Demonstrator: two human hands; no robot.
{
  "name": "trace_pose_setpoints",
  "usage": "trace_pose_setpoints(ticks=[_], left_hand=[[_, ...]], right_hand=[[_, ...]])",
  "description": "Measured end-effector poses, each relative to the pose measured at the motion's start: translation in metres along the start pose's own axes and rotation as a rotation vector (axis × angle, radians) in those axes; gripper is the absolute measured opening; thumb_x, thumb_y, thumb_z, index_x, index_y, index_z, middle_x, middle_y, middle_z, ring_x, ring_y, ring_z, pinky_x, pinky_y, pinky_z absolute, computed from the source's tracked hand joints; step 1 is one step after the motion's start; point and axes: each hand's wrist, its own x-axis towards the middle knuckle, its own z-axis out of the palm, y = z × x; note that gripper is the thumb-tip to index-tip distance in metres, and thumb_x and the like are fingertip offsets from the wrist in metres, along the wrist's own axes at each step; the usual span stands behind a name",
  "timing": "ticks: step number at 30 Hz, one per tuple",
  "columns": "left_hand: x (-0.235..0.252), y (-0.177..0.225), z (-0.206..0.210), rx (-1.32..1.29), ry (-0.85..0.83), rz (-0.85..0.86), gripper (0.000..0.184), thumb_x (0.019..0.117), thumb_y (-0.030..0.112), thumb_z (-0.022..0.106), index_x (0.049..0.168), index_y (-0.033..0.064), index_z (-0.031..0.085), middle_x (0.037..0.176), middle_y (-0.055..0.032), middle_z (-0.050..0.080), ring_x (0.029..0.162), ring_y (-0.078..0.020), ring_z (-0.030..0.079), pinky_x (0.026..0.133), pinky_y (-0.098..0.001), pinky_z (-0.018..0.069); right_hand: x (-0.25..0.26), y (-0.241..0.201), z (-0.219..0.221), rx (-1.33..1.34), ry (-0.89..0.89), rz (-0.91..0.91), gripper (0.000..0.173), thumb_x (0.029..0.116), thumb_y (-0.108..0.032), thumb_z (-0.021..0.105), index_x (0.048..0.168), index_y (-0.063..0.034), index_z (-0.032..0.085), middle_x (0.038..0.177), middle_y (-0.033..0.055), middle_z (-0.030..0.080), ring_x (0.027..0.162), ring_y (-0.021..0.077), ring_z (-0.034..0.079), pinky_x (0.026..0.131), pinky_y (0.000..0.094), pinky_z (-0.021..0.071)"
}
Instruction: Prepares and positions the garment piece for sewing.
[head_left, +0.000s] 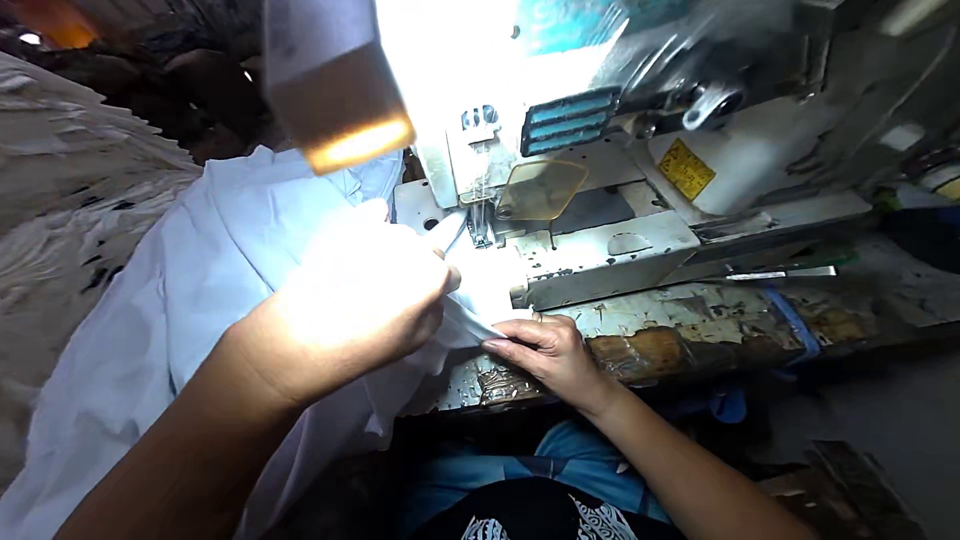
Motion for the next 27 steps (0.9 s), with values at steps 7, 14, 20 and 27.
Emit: trace_pose_setpoints(ticks=[7,14,20,27], left_hand=[[0.003,-0.005,-0.014,0.036,0.001,-0.026,0.021,0.0858,0.031,0.061,0.07,0.0187,0.067,0.064,0.0003,0.059,0.062,-0.0194,0.057,0.064,-0.0426,0.0352],[0.002,-0.01,-0.013,0.041,0.051,-0.039,0.018,0.0836,0.031,0.062,0.072,0.0184,0.067,0.065,0.0005,0.059,0.065,-0.0206,0.059,0.063,-0.0435,0.0371],[0.006,-0.013,-0.012,0.051,0.081,-0.072,0.02,0.0846,0.029,0.065,0.071,0.0146,0.064,0.062,-0.0038,0.057,0.062,-0.0236,0.059,0.062,-0.0449,0.0367],[0.004,-0.011,-0.013,0.019,0.097,-0.067,0.02,0.0835,0.031,0.066,0.07,0.0154,0.064,0.061,-0.0023,0.055,0.06,-0.0215,0.057,0.063,-0.0448,0.0365]], right_hand=[[0.011,0.007,-0.003,-0.036,0.003,-0.03,0.017,0.0954,-0.017,0.07,0.095,-0.0032,0.079,0.087,0.0052,0.077,0.078,0.0003,0.069,0.076,0.0156,0.0544],[0.013,0.009,-0.003,-0.051,0.003,-0.019,0.019,0.0952,-0.02,0.071,0.094,-0.0041,0.079,0.085,0.0053,0.076,0.076,0.0018,0.069,0.074,0.0176,0.0553],[0.011,0.012,-0.001,-0.026,0.017,-0.006,0.02,0.0946,-0.021,0.071,0.091,-0.0032,0.079,0.081,0.0048,0.075,0.07,0.0,0.066,0.07,0.0161,0.0535],[0.013,0.01,-0.002,-0.005,0.021,-0.014,0.019,0.0945,-0.02,0.071,0.09,-0.0026,0.079,0.081,0.005,0.075,0.072,0.0002,0.066,0.071,0.0164,0.0537]])
